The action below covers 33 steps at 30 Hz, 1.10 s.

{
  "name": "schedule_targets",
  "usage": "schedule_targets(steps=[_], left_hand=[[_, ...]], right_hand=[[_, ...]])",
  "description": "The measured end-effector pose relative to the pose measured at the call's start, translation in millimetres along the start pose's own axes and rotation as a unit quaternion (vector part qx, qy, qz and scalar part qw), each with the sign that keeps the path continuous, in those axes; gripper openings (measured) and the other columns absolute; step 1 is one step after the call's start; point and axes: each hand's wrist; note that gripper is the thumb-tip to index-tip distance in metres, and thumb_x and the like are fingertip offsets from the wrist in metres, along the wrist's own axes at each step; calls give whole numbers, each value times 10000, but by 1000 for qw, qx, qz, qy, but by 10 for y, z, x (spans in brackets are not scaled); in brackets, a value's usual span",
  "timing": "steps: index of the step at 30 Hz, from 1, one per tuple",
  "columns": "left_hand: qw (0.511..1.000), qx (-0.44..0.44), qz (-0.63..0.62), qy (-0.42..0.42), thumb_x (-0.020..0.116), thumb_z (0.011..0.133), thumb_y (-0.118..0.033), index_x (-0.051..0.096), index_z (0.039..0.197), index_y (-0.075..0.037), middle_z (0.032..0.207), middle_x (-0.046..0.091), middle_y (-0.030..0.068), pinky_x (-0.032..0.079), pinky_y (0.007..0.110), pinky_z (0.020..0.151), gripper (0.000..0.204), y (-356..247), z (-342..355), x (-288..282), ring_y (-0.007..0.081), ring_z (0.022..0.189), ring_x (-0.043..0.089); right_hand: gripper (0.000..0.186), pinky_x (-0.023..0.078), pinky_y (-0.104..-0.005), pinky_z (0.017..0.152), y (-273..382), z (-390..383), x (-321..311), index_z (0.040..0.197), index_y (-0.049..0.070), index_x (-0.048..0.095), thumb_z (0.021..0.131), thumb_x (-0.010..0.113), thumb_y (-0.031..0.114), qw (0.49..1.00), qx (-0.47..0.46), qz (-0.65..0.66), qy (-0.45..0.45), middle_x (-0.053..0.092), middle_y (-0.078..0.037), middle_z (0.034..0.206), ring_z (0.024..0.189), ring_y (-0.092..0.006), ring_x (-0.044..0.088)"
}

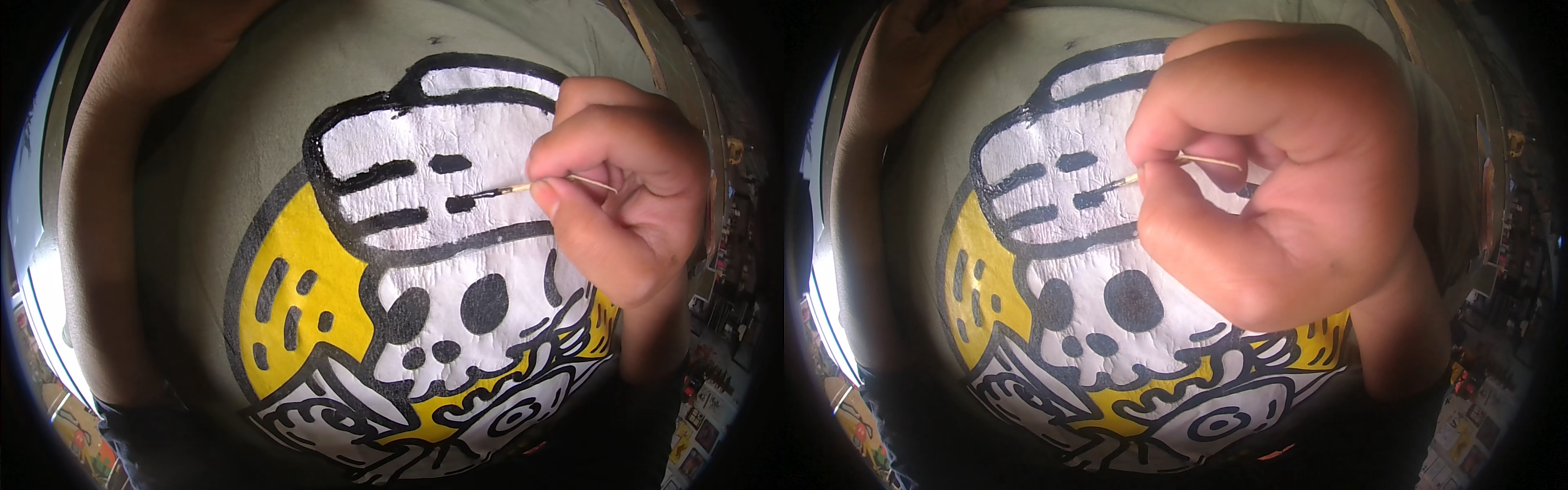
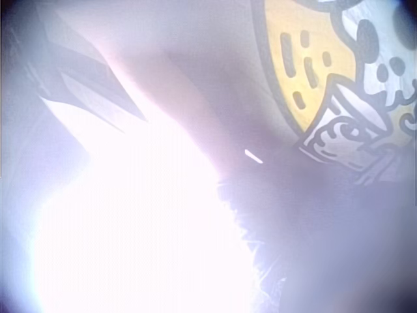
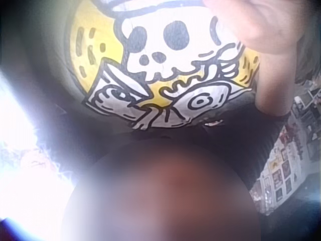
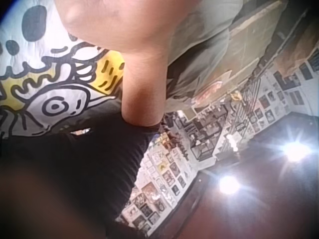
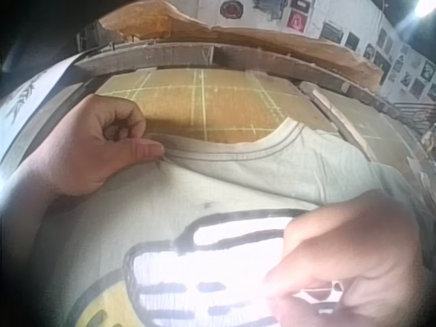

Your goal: The person paints a skull and crossbones graphic on a green t-shirt using a small brush. They repeatedly dip the brush into paint containers and apply white paint to the design, then return to continue painting.

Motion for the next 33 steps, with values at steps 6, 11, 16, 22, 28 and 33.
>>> schedule_targets(steps=[6, 11, 16, 22, 28, 33], left_hand=[[999, 29, 1, -28, 722, 807, -258, 476, 630, -116, 504, 418, -78, 258, 195, 412, 335, -45, -30, 35, 7, 447, 335], [1000, 25, -13, 4, 722, 807, -261, 478, 630, -113, 503, 425, -76, 258, 196, 410, 336, 38, -5, -15, 8, 444, 338], [998, 35, 13, -52, 723, 806, -255, 482, 631, -113, 499, 435, -73, 259, 196, 406, 330, -19, -81, 63, 8, 437, 345], [999, 24, 4, -46, 724, 805, -249, 485, 632, -115, 498, 437, -73, 262, 193, 406, 324, -58, -81, -1, 8, 438, 349], [999, 27, -6, -32, 715, 806, -242, 482, 632, -108, 501, 434, -69, 265, 201, 412, 320, -2, -42, 29, 12, 441, 348], [994, 50, 59, -73, 708, 803, -229, 484, 623, -88, 504, 433, -50, 287, 226, 438, 320, -68, -98, 70, 32, 458, 356]], right_hand=[[133, 181, -215, 464, -101, -8, -89, 722, -28, 565, 628, 510, -103, 998, -49, 16, 41, 423, -16, 651, 498, -38, 284], [137, 182, -215, 466, -22, -32, -34, 713, -19, 566, 615, 505, -92, 1000, 18, 23, 7, 419, -13, 648, 503, -38, 282], [132, 188, -219, 467, -28, -21, -10, 702, -14, 566, 601, 507, -75, 999, 19, 30, -1, 412, -9, 641, 505, -44, 281], [122, 194, -224, 465, 10, -6, -39, 695, -14, 570, 599, 514, -65, 1000, 8, 16, 13, 400, -5, 616, 501, -51, 283], [132, 206, -224, 464, -37, -31, -23, 739, -27, 585, 627, 531, -73, 999, -34, -21, 0, 407, -9, 612, 500, -55, 293], [193, 219, -212, 470, -127, 24, 108, 837, -54, 600, 667, 550, -129, 994, -95, 7, -49, 447, -27, 631, 508, -55, 323]])
Point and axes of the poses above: each hand's wrist, its own z-axis towards the middle knuckle, its own x-axis out of the palm, y = z × x
